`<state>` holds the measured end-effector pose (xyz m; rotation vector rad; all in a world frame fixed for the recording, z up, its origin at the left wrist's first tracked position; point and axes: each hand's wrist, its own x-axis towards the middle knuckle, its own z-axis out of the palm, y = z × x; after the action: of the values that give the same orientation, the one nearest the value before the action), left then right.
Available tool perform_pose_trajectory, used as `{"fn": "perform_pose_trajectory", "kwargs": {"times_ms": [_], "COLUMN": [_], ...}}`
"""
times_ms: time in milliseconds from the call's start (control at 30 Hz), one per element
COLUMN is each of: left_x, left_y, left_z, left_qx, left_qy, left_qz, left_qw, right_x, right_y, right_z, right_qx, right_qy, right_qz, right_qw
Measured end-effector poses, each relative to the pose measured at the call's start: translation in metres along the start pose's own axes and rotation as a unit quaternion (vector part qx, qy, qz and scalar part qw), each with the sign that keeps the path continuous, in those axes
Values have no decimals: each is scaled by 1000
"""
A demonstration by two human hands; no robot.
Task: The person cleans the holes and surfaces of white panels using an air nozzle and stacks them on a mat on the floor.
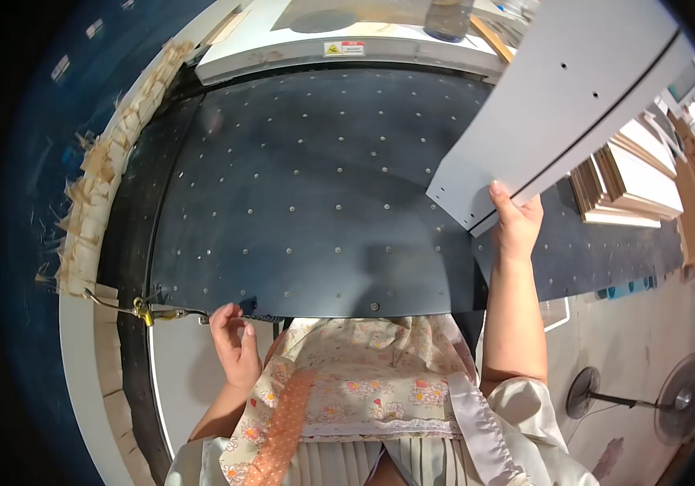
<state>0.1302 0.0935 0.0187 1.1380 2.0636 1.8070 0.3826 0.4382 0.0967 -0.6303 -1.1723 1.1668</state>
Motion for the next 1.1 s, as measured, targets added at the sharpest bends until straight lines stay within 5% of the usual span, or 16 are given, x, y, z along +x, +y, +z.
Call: {"fn": "perform_pose_trajectory", "kwargs": {"times_ms": [167, 500, 633, 833, 967, 1033, 1100], "left_x": [40, 59, 53, 6, -10, -5, -5], "left_y": [37, 74, 112, 138, 103, 82, 83], "left_z": [43, 136, 185, 259, 304, 315, 316], "left_qx": [-9, 6, 15, 7, 184, 281, 382], "left_qy": [-82, -362, -564, -705, -644, -538, -510], "left_qz": [119, 239, 349, 495, 675, 782, 770], "left_qw": [990, 901, 748, 508, 309, 141, 24], "right_x": [-11, -27, -57, -209, -367, -438, -497], "right_y": [33, 7, -32, -87, -98, -88, -75], "right_z": [-20, -31, -86, -208, -262, -266, -262], "right_qx": [-95, 108, 66, -19, -191, -158, -195], "right_qy": [10, 76, 128, 402, 638, 745, 814], "right_qz": [71, 73, 55, -40, 14, 45, 92], "right_qw": [993, 989, 988, 915, 746, 646, 539]}}
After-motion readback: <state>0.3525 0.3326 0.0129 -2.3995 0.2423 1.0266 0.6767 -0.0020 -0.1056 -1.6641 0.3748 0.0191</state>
